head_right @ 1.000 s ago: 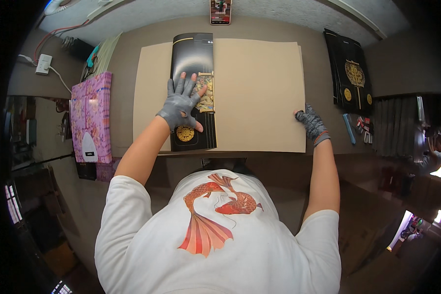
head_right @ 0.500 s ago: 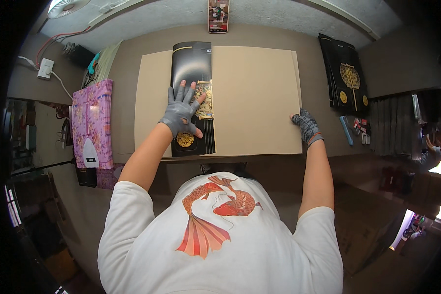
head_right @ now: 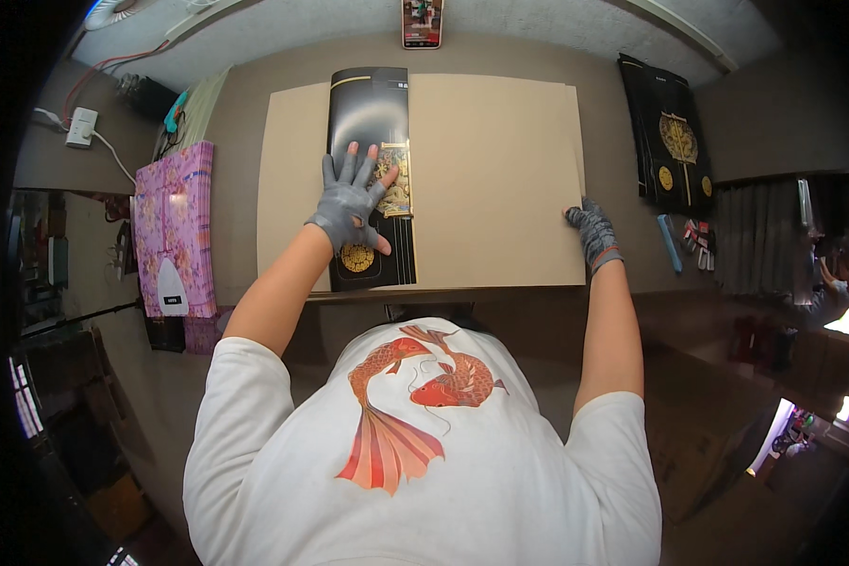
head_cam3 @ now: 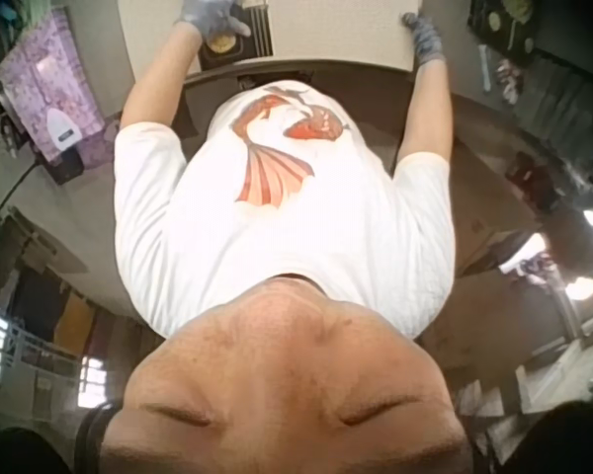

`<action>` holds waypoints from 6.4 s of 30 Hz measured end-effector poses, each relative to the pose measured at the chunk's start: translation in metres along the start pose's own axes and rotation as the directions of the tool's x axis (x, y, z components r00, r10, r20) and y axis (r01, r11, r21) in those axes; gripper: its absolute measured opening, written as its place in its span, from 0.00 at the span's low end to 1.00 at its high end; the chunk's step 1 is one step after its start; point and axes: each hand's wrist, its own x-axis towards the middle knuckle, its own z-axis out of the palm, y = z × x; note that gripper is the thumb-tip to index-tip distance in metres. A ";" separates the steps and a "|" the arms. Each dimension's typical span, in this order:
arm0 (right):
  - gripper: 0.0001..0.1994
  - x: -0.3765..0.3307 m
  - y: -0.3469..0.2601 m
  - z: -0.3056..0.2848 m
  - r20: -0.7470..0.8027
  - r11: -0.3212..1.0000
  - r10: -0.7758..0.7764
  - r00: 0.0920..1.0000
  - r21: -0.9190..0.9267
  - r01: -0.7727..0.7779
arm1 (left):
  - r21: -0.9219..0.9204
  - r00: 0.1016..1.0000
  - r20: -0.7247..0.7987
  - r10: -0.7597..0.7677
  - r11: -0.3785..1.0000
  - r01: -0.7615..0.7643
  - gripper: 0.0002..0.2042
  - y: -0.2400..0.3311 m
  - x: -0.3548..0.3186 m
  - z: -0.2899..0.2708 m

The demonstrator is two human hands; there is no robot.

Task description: Folding and assembling decorative black and gold cardboard packaging folders on a desk.

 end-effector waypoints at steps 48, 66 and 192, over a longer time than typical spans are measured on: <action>0.29 0.011 0.007 -0.003 -0.056 0.987 -0.004 0.998 -0.163 -0.005 | -0.014 0.999 -0.027 0.020 1.000 -0.020 0.68 -0.005 0.001 0.005; 0.27 0.007 0.001 0.002 -0.097 0.983 -0.017 0.995 -0.183 -0.001 | -0.010 0.999 -0.027 0.027 1.000 -0.028 0.67 -0.005 -0.001 0.003; 0.32 -0.004 0.012 0.015 -0.174 0.994 -0.104 0.979 -0.055 0.096 | -0.057 0.993 -0.119 0.012 0.998 -0.019 0.73 -0.015 -0.011 0.031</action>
